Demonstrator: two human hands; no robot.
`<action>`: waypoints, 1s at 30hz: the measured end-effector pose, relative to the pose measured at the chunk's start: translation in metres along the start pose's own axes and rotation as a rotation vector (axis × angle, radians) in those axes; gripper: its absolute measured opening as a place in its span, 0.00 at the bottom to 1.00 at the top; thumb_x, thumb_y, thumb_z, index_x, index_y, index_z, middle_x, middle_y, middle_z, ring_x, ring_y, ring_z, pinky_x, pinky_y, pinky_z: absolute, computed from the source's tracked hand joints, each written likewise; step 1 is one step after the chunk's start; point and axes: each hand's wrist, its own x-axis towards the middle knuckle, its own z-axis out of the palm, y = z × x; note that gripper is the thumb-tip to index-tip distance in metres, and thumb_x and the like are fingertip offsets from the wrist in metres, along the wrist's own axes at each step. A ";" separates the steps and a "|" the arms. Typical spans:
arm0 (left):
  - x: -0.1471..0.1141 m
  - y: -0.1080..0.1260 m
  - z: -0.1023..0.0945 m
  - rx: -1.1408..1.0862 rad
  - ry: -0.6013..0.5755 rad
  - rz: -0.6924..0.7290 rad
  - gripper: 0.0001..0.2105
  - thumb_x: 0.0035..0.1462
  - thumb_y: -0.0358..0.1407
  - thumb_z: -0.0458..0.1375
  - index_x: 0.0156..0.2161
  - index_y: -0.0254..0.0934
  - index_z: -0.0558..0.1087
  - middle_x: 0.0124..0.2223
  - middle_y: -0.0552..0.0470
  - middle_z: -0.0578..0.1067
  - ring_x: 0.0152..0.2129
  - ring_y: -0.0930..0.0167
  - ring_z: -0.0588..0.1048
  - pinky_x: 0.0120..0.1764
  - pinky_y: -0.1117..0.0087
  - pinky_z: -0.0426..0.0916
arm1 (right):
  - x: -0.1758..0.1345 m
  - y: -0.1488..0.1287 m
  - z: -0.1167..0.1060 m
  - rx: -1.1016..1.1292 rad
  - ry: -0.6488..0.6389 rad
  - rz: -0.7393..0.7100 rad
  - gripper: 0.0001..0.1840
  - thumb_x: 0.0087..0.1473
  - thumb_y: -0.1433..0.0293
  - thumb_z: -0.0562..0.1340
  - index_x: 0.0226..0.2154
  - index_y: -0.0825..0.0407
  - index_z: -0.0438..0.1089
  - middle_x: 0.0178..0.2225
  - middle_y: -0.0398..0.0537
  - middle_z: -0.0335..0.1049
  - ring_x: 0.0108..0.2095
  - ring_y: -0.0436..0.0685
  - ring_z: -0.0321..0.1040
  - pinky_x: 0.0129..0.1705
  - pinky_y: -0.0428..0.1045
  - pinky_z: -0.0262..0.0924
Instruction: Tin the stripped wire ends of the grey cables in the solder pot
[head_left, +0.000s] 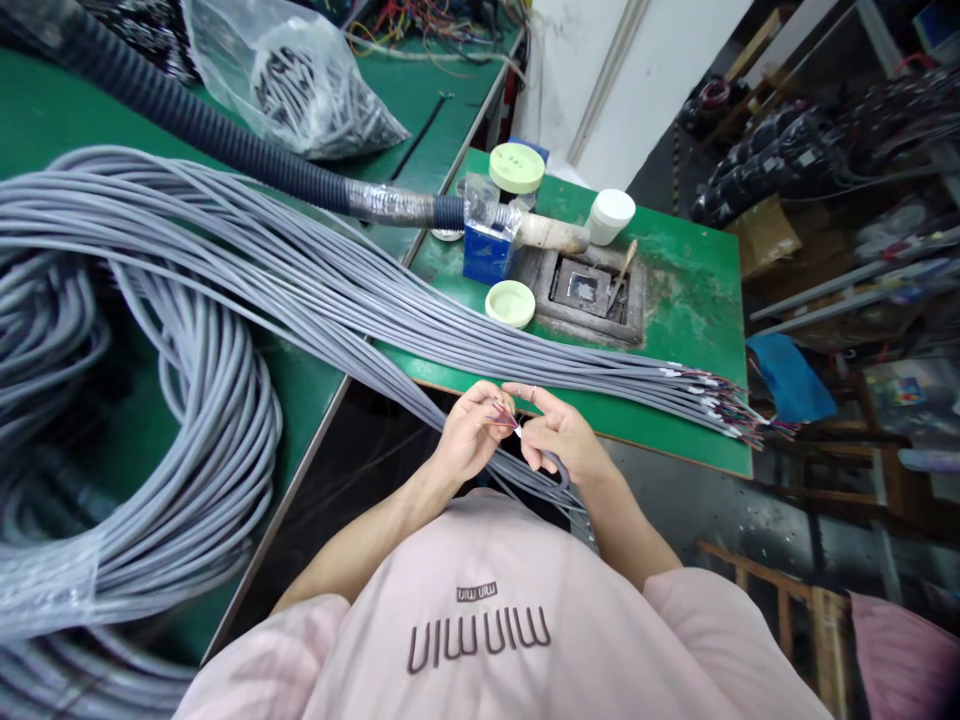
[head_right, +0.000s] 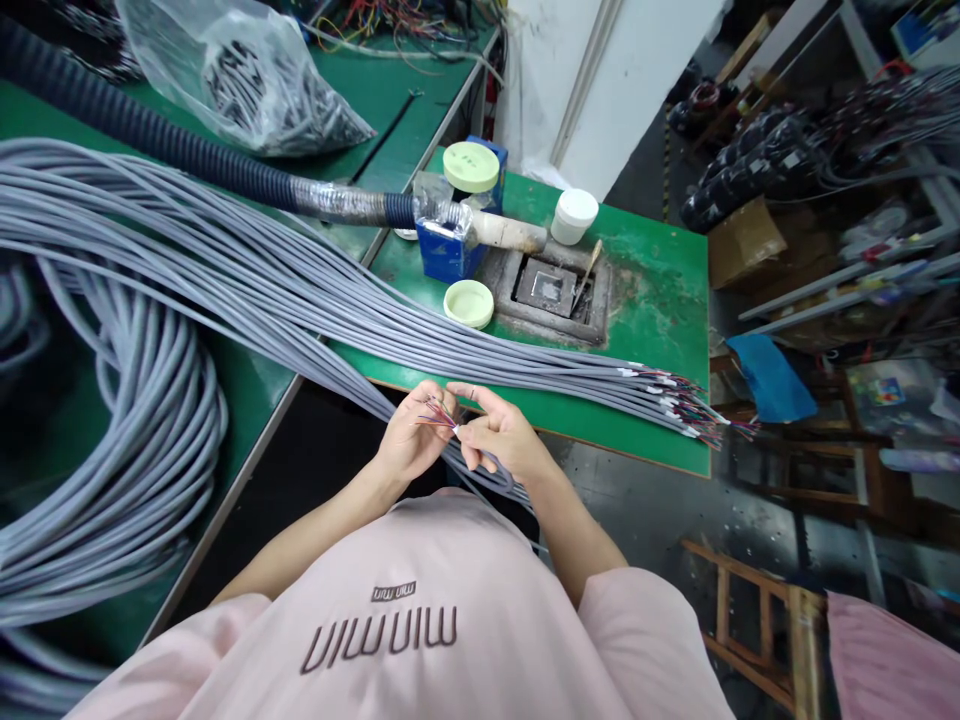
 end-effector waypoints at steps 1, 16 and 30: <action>0.000 0.000 -0.001 0.006 -0.014 0.001 0.09 0.43 0.33 0.64 0.26 0.35 0.66 0.20 0.59 0.66 0.15 0.81 0.62 0.21 0.79 0.58 | 0.000 0.000 0.000 0.002 -0.005 0.003 0.36 0.49 0.64 0.64 0.58 0.58 0.55 0.15 0.34 0.68 0.10 0.42 0.49 0.12 0.40 0.41; 0.000 0.021 -0.015 0.217 -0.187 -0.118 0.12 0.38 0.36 0.71 0.25 0.32 0.74 0.21 0.55 0.72 0.16 0.76 0.71 0.22 0.76 0.67 | -0.001 -0.003 0.002 0.009 -0.057 0.036 0.38 0.48 0.66 0.64 0.59 0.56 0.54 0.15 0.35 0.69 0.09 0.43 0.49 0.12 0.40 0.42; 0.003 0.029 -0.026 0.483 -0.291 0.015 0.09 0.44 0.39 0.69 0.29 0.36 0.80 0.27 0.51 0.72 0.21 0.77 0.68 0.24 0.75 0.63 | 0.000 0.002 -0.002 -0.021 -0.046 0.005 0.36 0.49 0.66 0.64 0.59 0.55 0.55 0.16 0.36 0.70 0.10 0.43 0.50 0.12 0.40 0.43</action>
